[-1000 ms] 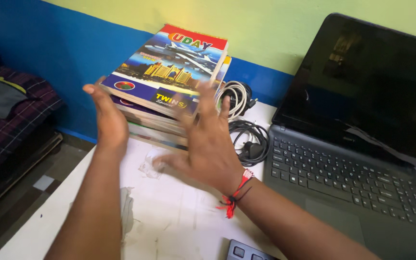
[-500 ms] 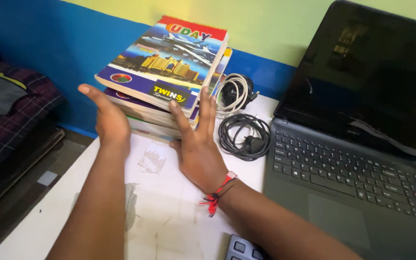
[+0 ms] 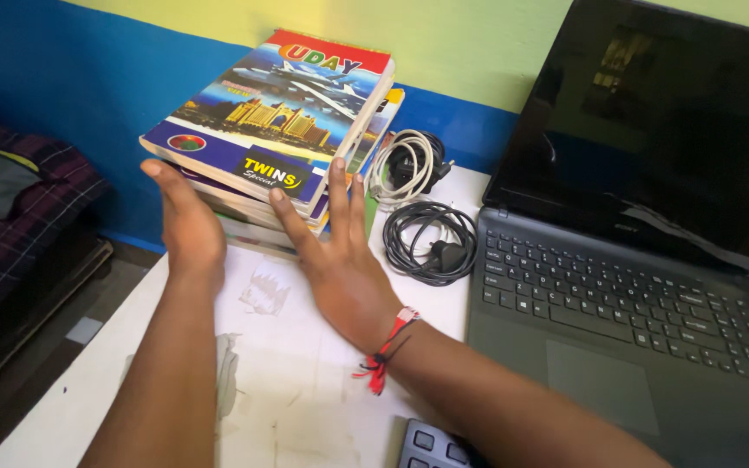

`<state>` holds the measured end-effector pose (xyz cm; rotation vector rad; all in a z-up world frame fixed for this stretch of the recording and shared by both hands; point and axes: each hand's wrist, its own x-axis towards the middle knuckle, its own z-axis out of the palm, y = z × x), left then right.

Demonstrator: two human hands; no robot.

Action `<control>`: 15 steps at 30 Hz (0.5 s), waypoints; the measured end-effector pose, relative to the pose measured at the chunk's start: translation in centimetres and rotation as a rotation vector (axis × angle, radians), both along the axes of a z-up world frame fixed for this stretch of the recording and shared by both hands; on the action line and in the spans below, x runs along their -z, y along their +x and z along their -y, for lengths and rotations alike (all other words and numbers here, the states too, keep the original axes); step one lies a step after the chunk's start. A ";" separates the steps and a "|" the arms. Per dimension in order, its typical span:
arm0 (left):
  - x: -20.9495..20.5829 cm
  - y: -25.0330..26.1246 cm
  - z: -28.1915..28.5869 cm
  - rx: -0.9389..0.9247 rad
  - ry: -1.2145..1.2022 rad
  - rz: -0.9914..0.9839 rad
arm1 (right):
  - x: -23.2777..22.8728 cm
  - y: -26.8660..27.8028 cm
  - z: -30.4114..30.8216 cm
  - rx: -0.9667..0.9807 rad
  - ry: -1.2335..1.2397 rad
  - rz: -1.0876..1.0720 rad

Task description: The person wipes the laptop's touchpad and keyboard area with a cloth, then wipes the external keyboard and the desk surface. They briefly move a stack of books aside to access the desk and then return them. The person continues wiping the laptop and keyboard repeatedly.

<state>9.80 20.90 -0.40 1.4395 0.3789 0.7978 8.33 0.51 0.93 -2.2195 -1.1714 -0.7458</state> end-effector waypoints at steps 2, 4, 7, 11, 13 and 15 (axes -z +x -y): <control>0.6 0.5 -0.2 0.038 0.002 0.060 | -0.3 0.6 0.7 -0.037 -0.040 0.014; 1.1 0.8 -0.5 0.046 -0.021 0.052 | -0.4 0.6 0.6 -0.008 -0.057 0.060; 1.5 1.0 -0.7 0.012 -0.013 -0.013 | -0.8 0.2 0.3 -0.002 -0.059 0.062; 1.7 1.0 -0.6 0.010 0.003 0.011 | -2.3 -0.4 1.4 0.001 -0.126 -0.008; 1.8 1.2 -0.6 0.002 -0.009 0.042 | -3.2 -1.1 3.3 -0.001 -0.164 -0.021; 2.0 1.4 -0.6 -0.020 0.023 0.074 | -3.8 -1.8 5.1 0.098 -0.224 0.005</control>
